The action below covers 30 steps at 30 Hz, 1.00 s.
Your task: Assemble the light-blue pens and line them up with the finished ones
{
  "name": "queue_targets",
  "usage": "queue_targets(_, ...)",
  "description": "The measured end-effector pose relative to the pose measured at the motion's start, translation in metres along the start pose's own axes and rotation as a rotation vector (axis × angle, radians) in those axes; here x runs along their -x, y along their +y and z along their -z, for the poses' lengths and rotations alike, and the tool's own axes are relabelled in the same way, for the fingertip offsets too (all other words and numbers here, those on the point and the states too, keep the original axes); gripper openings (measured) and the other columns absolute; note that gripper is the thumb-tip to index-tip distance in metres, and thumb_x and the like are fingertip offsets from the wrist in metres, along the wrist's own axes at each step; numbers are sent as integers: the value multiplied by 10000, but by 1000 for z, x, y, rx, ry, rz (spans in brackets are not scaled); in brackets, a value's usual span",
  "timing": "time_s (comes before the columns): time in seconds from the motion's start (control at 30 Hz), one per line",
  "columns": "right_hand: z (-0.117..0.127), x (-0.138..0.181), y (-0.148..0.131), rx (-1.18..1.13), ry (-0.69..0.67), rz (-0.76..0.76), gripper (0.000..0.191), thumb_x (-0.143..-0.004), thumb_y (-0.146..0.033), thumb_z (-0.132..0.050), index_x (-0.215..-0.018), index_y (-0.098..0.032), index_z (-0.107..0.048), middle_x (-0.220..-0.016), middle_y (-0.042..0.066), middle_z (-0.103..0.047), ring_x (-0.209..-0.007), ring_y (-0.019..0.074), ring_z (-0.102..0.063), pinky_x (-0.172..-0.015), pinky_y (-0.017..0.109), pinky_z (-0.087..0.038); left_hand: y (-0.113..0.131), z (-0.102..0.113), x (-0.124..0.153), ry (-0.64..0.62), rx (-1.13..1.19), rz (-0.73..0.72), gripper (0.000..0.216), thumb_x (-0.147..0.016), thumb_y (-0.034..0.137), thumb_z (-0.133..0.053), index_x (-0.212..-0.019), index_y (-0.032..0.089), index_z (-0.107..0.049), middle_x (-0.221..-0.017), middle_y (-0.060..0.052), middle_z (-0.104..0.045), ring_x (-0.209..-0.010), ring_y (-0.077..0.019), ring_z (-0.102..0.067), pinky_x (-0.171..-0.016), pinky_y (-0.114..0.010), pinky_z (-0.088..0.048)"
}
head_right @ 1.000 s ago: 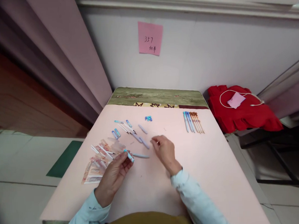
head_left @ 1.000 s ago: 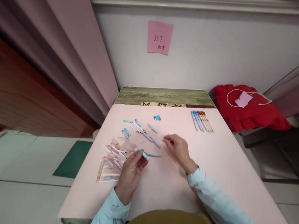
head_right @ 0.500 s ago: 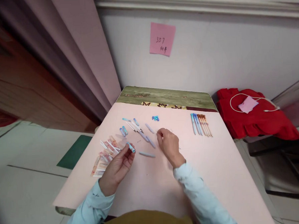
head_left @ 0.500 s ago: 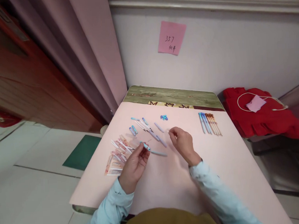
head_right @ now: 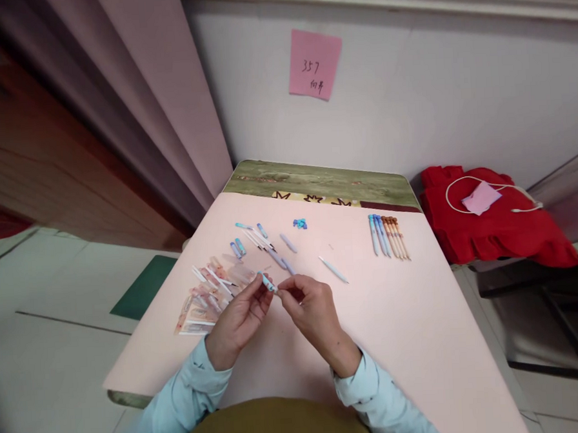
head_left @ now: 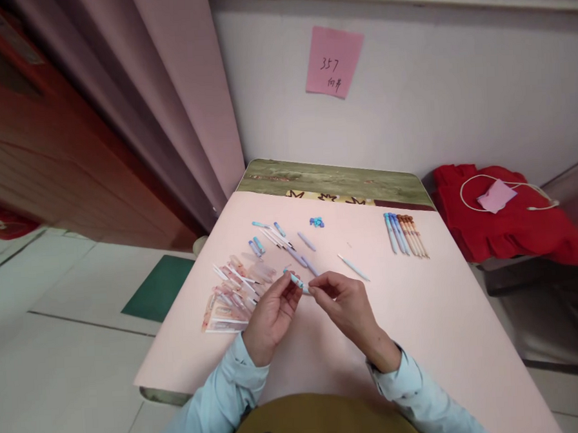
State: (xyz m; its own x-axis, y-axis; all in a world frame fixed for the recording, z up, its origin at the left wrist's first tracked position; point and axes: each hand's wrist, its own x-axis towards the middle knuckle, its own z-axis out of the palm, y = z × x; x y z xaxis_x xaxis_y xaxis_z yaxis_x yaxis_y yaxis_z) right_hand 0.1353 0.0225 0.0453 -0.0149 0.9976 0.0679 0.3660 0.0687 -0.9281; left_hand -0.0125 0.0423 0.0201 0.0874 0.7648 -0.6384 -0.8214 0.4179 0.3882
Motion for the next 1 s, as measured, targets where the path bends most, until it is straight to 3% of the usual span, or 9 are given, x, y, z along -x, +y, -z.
queue_targets(0.3, -10, 10, -4, 202, -47, 73, 61, -793, -216, -647, -812, -224, -704, -744, 9, -708, -631, 142, -632, -634, 249, -490, -14, 20, 6, -19, -1, 27, 37, -820, 66, -657, -807, 101, -656, -770, -45, -690, -694, -112, -666, -641, -201, -573)
queue_targets(0.37, -12, 9, -2, 153, -75, 68, 36, -783, -237, -673, -796, -214, -698, -721, 6, -698, -615, 136, -621, -618, 241, -485, -13, 22, 9, 7, 30, 57, 57, -835, 48, -630, -816, 97, -651, -774, -50, -691, -680, -110, -666, -631, -200, -576)
queue_targets(0.5, -16, -8, 7, 22, -93, 49, 163, -849, -339, -631, -805, -194, -691, -693, 6, -685, -611, 134, -615, -581, 224, -472, 2, 20, 15, 90, 83, 78, 119, -875, 32, -563, -813, 101, -638, -747, -51, -684, -642, -105, -663, -604, -196, -579)
queue_targets(0.63, -28, -43, 26, 422, -19, 148, 142, -889, -263, -584, -927, -222, -715, -886, 30, -704, -752, 145, -637, -703, 242, -465, 17, 15, 19, 92, 100, 26, 127, -890, 41, -543, -828, 100, -637, -745, -54, -679, -643, -111, -665, -598, -199, -583)
queue_targets(0.77, -52, -72, 42, 847, -183, 212, 184, -919, -215, -531, -952, -240, -711, -955, 58, -680, -913, 173, -617, -712, 247, -438, 22, 12, 20, 81, 121, -7, 139, -894, 49, -541, -810, 103, -638, -761, -53, -683, -662, -107, -668, -621, -198, -589)
queue_targets(0.9, -64, -74, 47, 939, -246, 251, 218, -940, -205, -482, -876, -185, -689, -919, 92, -670, -890, 196, -602, -713, 268, -421, 22, 13, 20, 66, 110, -1, 119, -888, 50, -552, -834, 102, -644, -759, -50, -685, -652, -104, -662, -610, -198, -587)
queue_targets(1.0, -54, -58, 43, 831, -131, 208, 207, -943, -208, -461, -923, -180, -665, -930, 85, -679, -856, 189, -612, -696, 259, -418, 19, 15, 17, 52, 86, 10, 109, -879, 46, -562, -837, 102, -646, -760, -52, -685, -659, -112, -666, -600, -198, -582)
